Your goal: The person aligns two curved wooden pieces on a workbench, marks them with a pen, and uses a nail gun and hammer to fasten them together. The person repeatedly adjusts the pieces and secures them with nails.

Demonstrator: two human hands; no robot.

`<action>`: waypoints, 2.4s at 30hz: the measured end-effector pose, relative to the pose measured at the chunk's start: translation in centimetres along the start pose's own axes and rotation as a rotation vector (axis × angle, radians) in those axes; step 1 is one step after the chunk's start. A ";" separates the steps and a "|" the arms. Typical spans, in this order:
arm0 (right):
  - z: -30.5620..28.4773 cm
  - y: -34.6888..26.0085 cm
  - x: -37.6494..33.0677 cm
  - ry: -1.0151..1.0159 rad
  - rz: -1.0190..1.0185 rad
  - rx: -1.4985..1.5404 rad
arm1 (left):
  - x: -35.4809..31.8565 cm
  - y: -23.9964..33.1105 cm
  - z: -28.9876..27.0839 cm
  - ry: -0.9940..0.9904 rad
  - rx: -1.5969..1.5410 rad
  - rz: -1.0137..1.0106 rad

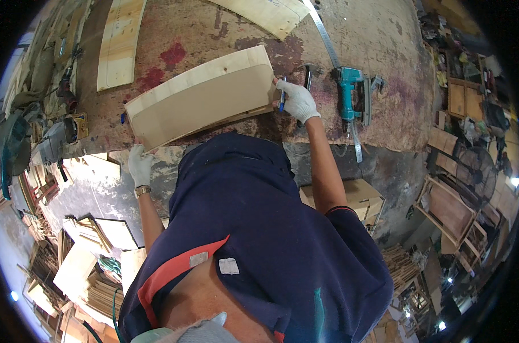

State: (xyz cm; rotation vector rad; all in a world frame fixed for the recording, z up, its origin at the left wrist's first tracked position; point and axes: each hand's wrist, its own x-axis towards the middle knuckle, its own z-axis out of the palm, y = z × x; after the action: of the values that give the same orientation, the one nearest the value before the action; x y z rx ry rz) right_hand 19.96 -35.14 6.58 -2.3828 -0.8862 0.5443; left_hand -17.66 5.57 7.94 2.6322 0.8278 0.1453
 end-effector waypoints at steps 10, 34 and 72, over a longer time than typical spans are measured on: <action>0.3 1.3 0.6 -0.031 -0.061 0.045 | -0.1 -0.1 0.2 0.003 0.025 -0.002; -0.3 0.0 0.8 -0.163 0.201 0.177 | -0.8 -0.1 0.8 0.015 0.041 -0.016; 0.8 2.7 0.6 -0.112 0.149 0.332 | -0.7 -1.1 1.0 -0.027 0.025 0.018</action>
State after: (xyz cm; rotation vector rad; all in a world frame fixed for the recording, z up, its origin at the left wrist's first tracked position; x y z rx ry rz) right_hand 21.24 -36.16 4.19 -2.1400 -0.6107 0.8224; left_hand -18.64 5.67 6.56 2.6599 0.8020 0.1044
